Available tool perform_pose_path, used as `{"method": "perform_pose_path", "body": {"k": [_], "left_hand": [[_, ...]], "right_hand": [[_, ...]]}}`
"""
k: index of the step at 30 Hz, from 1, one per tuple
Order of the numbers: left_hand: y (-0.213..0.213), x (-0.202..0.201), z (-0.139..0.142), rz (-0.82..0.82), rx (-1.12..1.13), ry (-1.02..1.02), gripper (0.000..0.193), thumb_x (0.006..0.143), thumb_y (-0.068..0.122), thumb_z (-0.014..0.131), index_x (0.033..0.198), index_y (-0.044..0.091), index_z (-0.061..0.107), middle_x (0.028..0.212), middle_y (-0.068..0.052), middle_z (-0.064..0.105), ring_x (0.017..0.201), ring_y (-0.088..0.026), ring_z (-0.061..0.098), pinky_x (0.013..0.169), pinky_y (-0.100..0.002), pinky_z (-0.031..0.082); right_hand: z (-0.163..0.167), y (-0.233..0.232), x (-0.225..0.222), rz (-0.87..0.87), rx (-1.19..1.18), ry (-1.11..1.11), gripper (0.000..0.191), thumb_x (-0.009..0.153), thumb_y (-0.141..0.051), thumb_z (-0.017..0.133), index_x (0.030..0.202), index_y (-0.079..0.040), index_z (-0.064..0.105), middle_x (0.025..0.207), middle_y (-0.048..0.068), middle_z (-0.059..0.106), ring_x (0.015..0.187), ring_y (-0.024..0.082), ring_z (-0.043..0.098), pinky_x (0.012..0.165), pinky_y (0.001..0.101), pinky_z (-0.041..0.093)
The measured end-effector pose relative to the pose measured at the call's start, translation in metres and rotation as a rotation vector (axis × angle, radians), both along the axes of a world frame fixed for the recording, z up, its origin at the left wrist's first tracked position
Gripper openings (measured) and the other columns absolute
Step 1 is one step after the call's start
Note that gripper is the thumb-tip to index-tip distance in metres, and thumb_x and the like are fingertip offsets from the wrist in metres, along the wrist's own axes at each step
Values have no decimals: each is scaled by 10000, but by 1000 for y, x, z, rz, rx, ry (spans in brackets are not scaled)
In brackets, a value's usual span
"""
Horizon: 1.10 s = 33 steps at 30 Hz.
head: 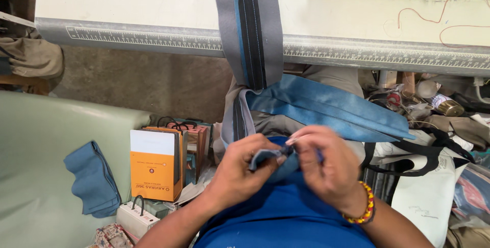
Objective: The person aligns a zipper with a blue fabric piece, inserts the zipper pull, and uses shears to trim excess fabric. The person then folds and adjusts the fabric around the zipper, preparing it for sewing.
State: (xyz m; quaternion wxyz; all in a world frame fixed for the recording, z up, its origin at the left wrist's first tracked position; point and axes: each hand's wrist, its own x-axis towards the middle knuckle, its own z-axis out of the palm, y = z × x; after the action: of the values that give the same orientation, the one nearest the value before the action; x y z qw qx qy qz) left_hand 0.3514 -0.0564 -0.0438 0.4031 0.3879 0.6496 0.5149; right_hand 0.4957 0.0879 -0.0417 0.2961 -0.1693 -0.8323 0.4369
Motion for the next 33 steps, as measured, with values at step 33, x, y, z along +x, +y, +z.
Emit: {"method": "perform_pose_path", "body": {"k": [33], "left_hand": [[-11,0,1,21,146,90,208,894,38,777,1071,4,673,971,-121,713,875,-226,718,779,-301,556]], "right_hand": [[4,27,15,316,-570,-213,95,964,-82,692,990,-6,743,877,1,621,758,73,513,641,245,403]]}}
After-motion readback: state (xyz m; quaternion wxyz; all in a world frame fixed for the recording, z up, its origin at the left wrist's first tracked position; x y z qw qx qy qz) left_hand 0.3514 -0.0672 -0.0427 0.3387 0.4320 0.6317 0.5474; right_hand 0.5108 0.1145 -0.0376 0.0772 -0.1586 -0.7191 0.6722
